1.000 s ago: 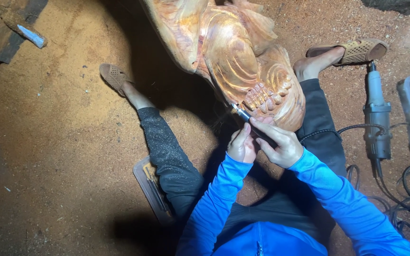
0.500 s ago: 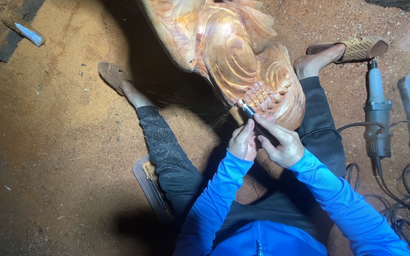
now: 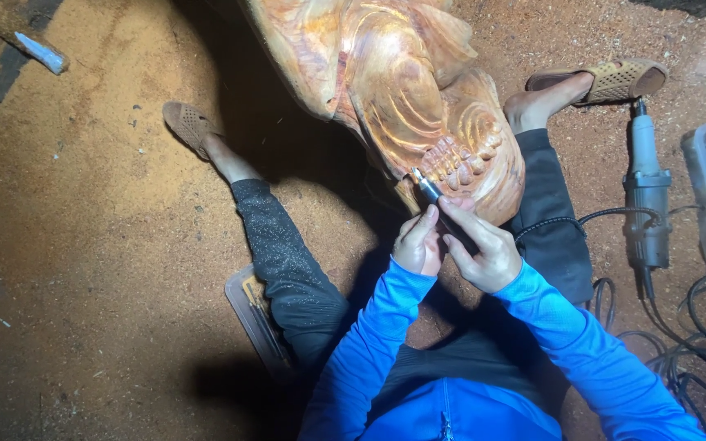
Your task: Carving fine details into a wooden sculpture using a handheld rotary tool
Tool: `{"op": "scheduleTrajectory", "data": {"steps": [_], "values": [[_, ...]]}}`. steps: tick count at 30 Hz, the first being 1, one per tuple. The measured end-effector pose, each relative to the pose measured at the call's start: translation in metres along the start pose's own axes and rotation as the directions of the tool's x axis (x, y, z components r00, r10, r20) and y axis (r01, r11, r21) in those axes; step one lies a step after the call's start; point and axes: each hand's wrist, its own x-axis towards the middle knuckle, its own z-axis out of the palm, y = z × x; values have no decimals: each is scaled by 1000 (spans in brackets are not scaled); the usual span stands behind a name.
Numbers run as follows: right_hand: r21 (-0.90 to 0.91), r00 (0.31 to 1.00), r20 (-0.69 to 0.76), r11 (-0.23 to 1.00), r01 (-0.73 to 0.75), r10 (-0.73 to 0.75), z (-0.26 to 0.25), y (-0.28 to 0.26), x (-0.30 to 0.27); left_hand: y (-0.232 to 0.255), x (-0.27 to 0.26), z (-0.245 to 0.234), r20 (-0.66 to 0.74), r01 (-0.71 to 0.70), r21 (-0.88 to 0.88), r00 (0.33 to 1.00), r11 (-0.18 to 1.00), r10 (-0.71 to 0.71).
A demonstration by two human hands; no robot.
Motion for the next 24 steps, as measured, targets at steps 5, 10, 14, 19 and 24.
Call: {"op": "scheduleTrajectory", "data": {"steps": [5, 10, 14, 19, 24], "values": [[-40, 999, 33, 999, 23, -22, 2, -11, -8, 14, -11, 9, 9, -12, -24, 1000, 1000, 13], [-35, 991, 134, 999, 1, 4, 5, -24, 2, 28, -18, 14, -9, 74, -163, 997, 984, -76], [-66, 986, 168, 998, -5, 16, 8, -27, 6, 39, -20, 24, -23, 85, -215, 995, 973, -92], [-79, 989, 145, 997, -2, 14, 12, -30, 2, 40, -22, 20, 13, 53, -164, 999, 985, -51], [-83, 989, 148, 997, 2, 11, 14, -26, 6, 37, -14, 10, 51, 105, -213, 994, 971, -96]]}}
